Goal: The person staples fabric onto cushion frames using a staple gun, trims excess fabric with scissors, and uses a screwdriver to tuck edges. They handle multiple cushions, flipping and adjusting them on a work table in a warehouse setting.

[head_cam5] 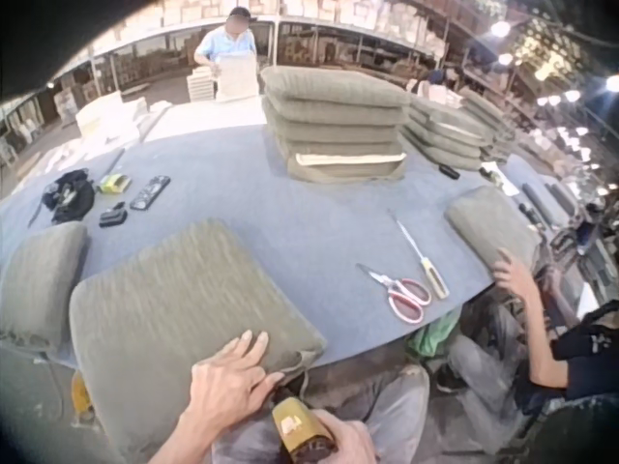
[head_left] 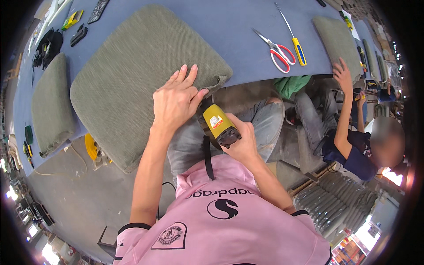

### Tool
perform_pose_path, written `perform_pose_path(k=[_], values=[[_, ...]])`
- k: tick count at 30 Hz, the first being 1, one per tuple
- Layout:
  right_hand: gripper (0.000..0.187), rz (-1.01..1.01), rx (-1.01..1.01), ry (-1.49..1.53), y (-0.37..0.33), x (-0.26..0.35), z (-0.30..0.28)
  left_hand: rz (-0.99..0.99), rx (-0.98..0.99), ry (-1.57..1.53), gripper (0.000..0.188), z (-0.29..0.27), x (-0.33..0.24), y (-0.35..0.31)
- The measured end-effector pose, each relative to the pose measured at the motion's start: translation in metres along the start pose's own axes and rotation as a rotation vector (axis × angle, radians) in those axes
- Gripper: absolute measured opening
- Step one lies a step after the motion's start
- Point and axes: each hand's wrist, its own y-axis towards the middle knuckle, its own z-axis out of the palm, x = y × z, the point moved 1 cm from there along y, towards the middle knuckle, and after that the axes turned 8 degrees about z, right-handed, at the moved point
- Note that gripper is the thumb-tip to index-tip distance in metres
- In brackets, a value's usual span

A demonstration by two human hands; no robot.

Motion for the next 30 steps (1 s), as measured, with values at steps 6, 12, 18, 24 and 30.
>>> perform_pose_path(k=[6,12,18,24,30], values=[[0.050,0.053,0.082,0.022,0.006,-0.004,-0.003,-0.021,0.011,-0.008,0.041,0.004,-0.002,-0.002],[0.052,-0.177,-0.173,-0.059,0.001,-0.035,0.009,-0.001,-0.011,-0.001,0.041,0.006,-0.005,-0.003],[0.050,-0.098,-0.033,0.046,-0.020,-0.016,-0.023,0.045,0.106,-0.069,0.037,-0.019,0.002,-0.005],[0.047,-0.063,-0.133,-0.006,-0.010,-0.022,-0.057,0.098,0.167,-0.102,0.025,-0.009,-0.015,0.047],[0.046,-0.084,-0.127,-0.030,0.022,-0.034,-0.056,0.152,0.129,-0.154,0.023,0.026,0.007,0.069]])
